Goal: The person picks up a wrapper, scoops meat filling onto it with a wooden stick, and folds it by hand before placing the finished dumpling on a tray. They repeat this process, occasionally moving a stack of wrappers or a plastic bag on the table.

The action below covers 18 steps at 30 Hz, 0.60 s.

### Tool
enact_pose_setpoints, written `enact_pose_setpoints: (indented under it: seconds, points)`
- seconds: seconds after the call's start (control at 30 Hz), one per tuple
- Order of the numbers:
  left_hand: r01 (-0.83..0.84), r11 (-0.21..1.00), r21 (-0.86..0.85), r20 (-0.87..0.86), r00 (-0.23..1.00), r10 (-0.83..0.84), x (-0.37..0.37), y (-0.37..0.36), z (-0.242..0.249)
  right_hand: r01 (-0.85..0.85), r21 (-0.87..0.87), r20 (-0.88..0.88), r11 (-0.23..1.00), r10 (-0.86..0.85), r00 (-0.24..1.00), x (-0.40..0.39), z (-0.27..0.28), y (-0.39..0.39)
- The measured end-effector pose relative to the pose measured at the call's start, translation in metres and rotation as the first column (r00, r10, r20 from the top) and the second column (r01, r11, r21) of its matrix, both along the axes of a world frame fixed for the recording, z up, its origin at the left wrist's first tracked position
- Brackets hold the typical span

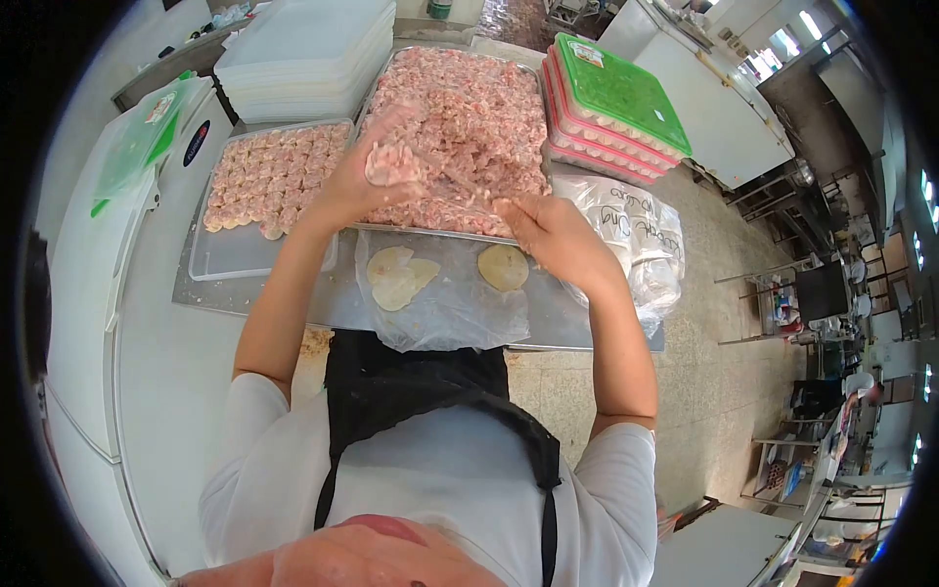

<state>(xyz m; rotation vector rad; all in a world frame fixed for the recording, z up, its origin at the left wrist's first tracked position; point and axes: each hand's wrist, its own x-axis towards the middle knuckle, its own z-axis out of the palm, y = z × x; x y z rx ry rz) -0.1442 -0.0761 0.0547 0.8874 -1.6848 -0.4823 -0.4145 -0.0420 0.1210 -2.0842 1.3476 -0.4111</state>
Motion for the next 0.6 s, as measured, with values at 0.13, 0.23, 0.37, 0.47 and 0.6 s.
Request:
enact_pose_setpoints:
  seconds: [0.13,0.23,0.37,0.47,0.6]
  points:
    - [0.384,0.896,0.221,0.019,0.917,-0.398,0.003,0.003,0.013,0.028,0.055,0.084,0.998,-0.033,0.996,0.005,0.003,0.019]
    - [0.445,0.86,0.249,0.126,0.866,-0.485,0.003,0.008,0.025,-0.111,-0.081,0.159,0.991,0.123,0.98,0.0,-0.032,0.012]
    - [0.379,0.914,0.148,0.388,0.828,-0.406,-0.002,0.006,0.016,-0.238,-0.201,0.125,0.95,0.265,0.956,-0.011,-0.056,-0.015]
    - [0.13,0.874,0.468,0.233,0.936,-0.263,-0.009,-0.005,0.003,-0.153,-0.327,-0.04,0.933,0.148,0.988,-0.02,-0.057,-0.033]
    - [-0.159,0.899,0.407,0.137,0.984,0.112,-0.012,-0.04,-0.047,-0.058,-0.701,-0.147,0.711,-0.064,0.987,0.002,-0.034,0.004]
